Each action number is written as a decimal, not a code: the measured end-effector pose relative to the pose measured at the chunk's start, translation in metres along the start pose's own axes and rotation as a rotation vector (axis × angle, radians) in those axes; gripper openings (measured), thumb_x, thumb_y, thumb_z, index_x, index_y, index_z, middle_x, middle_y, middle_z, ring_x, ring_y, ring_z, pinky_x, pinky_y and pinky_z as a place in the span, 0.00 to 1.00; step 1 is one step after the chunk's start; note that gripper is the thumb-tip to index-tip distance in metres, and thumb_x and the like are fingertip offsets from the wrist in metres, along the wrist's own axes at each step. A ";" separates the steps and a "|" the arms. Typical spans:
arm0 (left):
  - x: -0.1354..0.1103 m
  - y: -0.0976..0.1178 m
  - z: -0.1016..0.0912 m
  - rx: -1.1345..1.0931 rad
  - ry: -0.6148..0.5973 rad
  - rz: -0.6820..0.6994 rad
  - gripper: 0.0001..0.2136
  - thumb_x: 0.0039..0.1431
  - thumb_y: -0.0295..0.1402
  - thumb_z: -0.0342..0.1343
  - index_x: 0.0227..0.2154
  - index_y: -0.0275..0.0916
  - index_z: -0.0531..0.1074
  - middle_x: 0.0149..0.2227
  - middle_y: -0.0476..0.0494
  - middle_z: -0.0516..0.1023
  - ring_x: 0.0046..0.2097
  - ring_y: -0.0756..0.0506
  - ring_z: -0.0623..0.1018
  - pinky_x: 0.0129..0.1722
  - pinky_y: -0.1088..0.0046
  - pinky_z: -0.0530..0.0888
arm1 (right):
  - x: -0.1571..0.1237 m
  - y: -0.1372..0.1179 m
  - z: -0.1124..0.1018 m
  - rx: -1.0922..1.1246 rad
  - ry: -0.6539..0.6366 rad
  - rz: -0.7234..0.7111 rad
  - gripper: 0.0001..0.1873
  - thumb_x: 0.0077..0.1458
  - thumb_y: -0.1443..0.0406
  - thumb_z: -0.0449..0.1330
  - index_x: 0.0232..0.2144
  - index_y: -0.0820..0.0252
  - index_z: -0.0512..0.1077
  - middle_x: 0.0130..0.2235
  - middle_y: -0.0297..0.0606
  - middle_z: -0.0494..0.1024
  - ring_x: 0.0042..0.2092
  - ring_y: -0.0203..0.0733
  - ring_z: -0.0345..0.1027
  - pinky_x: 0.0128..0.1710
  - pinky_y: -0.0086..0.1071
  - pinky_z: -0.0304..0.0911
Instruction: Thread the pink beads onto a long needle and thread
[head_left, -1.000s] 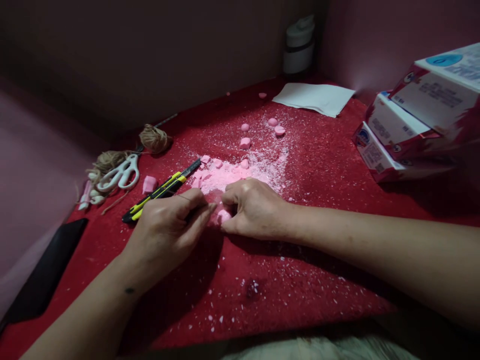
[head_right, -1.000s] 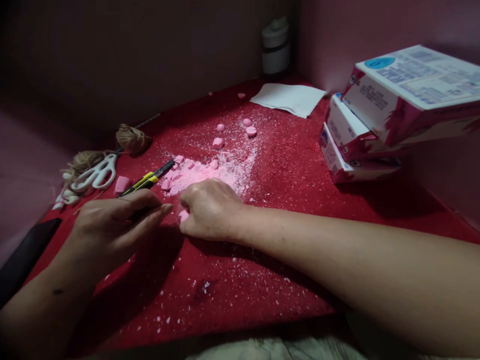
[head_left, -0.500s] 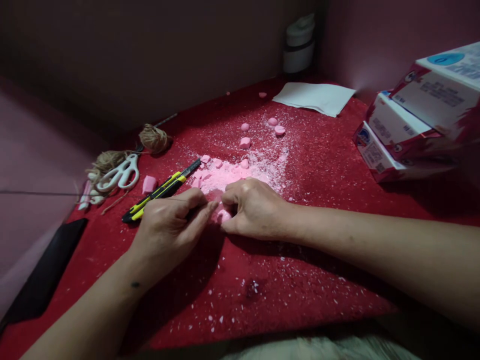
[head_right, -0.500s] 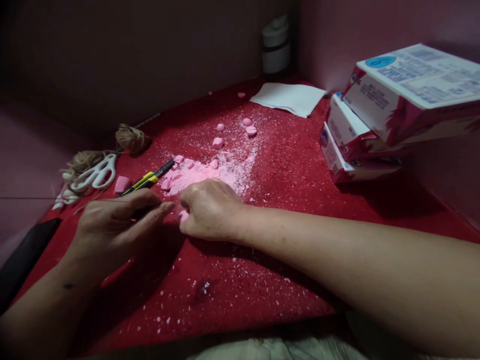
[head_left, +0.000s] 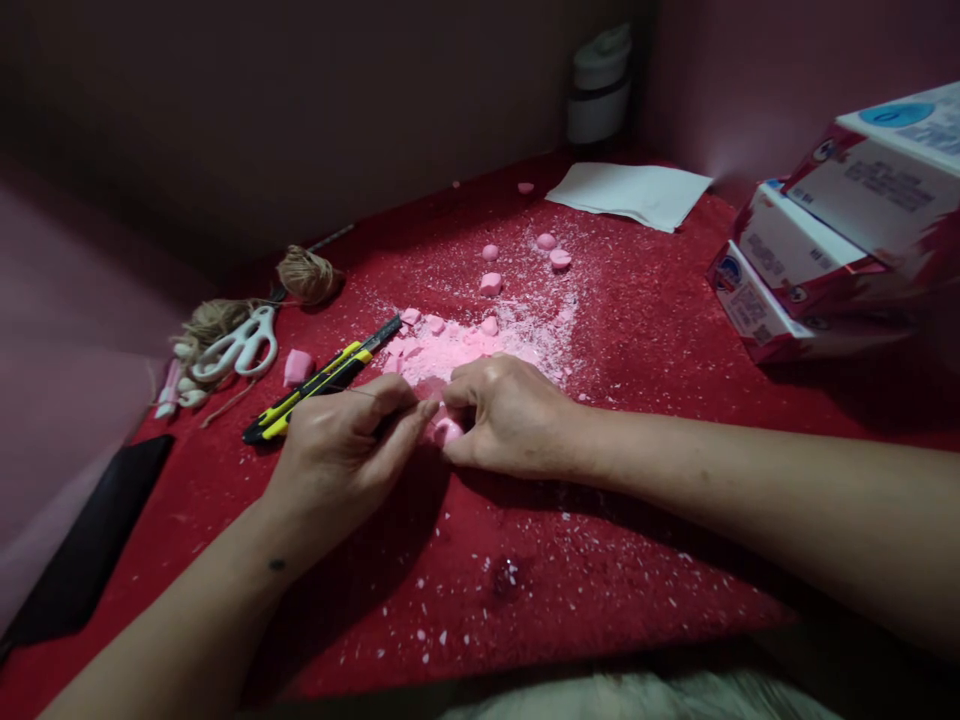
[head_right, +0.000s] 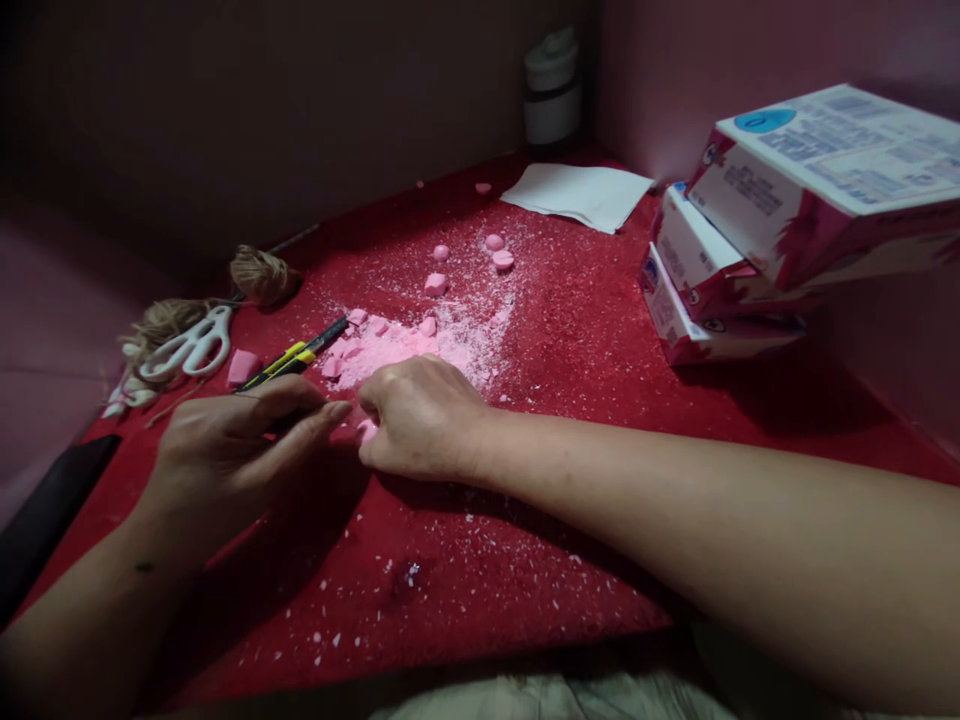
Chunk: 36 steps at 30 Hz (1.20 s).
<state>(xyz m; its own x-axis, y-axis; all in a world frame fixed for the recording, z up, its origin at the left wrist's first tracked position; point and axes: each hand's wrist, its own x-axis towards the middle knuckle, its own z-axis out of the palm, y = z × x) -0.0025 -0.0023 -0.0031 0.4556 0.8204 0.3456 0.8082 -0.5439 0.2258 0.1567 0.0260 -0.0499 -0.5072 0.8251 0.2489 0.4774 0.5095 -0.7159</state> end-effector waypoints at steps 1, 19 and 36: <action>-0.001 -0.001 -0.002 0.014 -0.015 0.000 0.09 0.56 0.30 0.52 0.21 0.36 0.69 0.15 0.56 0.61 0.17 0.57 0.59 0.17 0.81 0.58 | 0.000 0.000 0.000 -0.002 -0.004 0.006 0.06 0.42 0.65 0.57 0.19 0.61 0.71 0.20 0.32 0.66 0.23 0.31 0.52 0.24 0.28 0.48; -0.001 0.002 -0.002 -0.002 -0.058 -0.003 0.09 0.55 0.29 0.52 0.21 0.36 0.69 0.15 0.57 0.59 0.17 0.57 0.60 0.18 0.81 0.59 | -0.001 0.000 0.000 0.005 -0.005 0.000 0.07 0.43 0.64 0.57 0.20 0.61 0.72 0.20 0.32 0.66 0.23 0.31 0.52 0.24 0.28 0.47; -0.003 0.003 0.003 -0.041 -0.021 -0.080 0.08 0.55 0.31 0.53 0.23 0.36 0.71 0.17 0.55 0.66 0.19 0.56 0.64 0.19 0.81 0.61 | 0.000 0.001 0.000 0.024 -0.002 -0.016 0.06 0.42 0.66 0.56 0.19 0.61 0.72 0.19 0.31 0.65 0.23 0.30 0.52 0.24 0.28 0.48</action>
<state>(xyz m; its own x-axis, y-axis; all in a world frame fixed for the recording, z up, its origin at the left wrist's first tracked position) -0.0005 -0.0060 -0.0062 0.3978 0.8650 0.3060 0.8265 -0.4826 0.2898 0.1567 0.0267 -0.0510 -0.5157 0.8167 0.2591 0.4518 0.5162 -0.7276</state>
